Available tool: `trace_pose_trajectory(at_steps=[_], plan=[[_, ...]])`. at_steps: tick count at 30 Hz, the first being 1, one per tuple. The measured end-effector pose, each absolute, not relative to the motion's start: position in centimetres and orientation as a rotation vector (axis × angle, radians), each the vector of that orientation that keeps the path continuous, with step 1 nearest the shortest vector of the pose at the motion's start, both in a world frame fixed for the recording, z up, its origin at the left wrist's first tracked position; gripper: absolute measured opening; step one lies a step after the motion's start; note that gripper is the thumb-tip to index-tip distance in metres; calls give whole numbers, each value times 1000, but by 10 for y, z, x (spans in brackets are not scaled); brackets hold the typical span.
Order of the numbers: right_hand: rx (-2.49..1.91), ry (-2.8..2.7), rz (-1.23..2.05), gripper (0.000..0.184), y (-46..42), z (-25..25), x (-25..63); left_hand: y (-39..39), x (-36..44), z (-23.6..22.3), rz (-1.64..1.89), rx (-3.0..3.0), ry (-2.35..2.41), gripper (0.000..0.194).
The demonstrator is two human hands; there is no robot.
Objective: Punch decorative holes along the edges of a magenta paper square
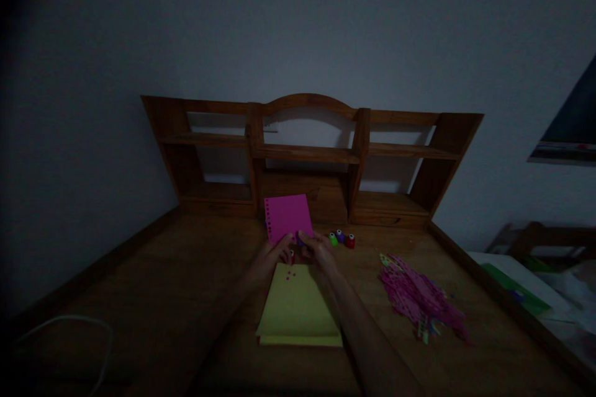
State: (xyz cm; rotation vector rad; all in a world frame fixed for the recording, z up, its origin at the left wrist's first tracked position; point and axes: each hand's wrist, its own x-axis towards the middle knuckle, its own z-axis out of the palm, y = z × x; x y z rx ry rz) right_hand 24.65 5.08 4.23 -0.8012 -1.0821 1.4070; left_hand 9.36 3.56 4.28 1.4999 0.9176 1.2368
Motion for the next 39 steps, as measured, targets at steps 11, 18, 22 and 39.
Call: trace_pose_trajectory(at_steps=[11,18,22,39], plan=[[-798,-1102,1457,33,49,40,242,34,94,44,1279,1436,991,45],[-779,-1104,1478,34,47,42,236,41,93,32,1314,1453,1002,45],[-836,-1027,1512,34,44,45,234,44,96,29,1284,1383,1005,46],[-766,-953,1657,26,44,44,241,47,93,39,1480,1253,1162,57]])
